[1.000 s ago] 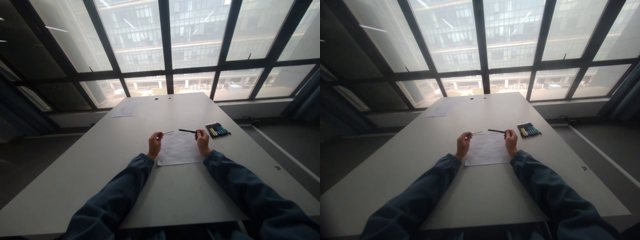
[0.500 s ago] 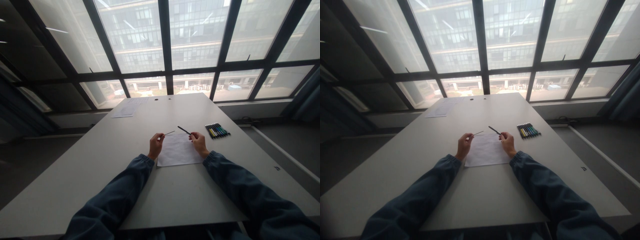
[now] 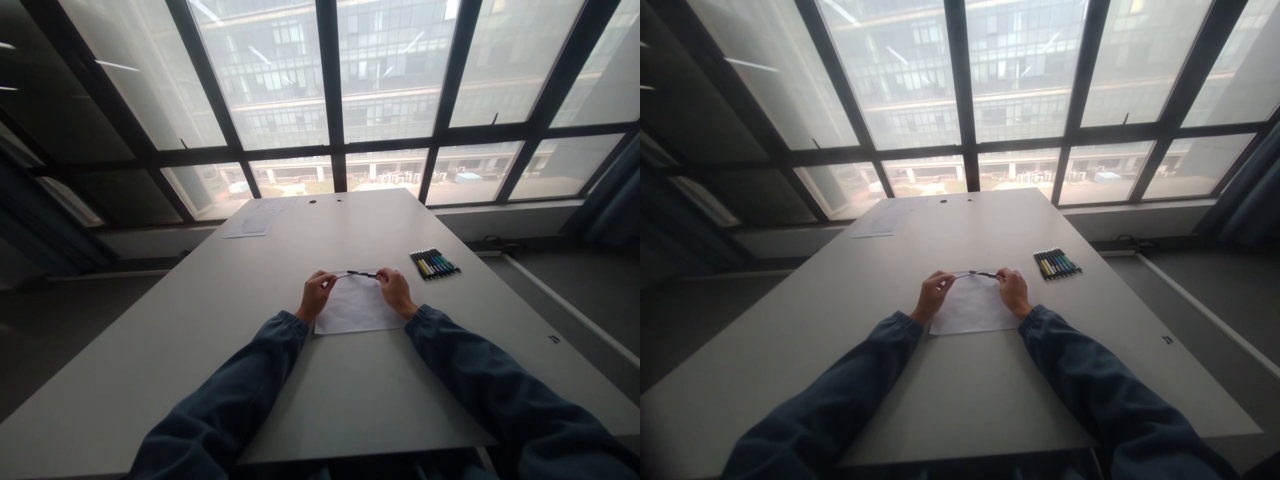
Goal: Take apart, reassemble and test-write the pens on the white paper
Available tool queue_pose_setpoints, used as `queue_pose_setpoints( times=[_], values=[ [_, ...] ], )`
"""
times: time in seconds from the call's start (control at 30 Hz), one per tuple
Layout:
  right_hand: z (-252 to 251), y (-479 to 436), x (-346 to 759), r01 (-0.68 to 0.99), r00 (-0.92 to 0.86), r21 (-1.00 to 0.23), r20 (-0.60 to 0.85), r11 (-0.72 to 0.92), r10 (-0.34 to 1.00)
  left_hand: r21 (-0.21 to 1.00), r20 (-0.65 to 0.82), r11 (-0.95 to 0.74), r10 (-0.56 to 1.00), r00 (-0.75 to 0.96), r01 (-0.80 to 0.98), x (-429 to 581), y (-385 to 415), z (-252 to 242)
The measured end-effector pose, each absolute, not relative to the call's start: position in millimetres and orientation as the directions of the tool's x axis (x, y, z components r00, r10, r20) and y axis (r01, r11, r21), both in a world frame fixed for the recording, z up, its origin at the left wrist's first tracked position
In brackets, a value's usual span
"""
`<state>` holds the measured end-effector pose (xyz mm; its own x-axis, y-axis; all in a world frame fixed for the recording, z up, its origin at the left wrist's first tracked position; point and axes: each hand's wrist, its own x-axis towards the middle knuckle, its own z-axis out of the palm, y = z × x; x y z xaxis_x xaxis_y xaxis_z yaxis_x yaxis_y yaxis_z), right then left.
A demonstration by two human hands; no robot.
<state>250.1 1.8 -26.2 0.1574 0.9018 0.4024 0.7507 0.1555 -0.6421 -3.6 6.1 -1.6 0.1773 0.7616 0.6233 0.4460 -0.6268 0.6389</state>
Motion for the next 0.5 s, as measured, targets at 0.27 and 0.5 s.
queue_pose_setpoints(
  times=[0.27,0.5],
  values=[
    [-26.1,2.3,255.5,0.822,0.097,-0.529,0.497,0.212,0.862,0.628,0.608,-0.636,0.761,0.227,0.449,-3.0,7.2,-6.0],
    [-31.0,3.8,257.8,0.86,0.103,-0.489,0.441,0.143,0.892,0.597,0.615,-0.66,0.742,0.268,0.456,-2.1,6.8,-6.4]
  ],
)
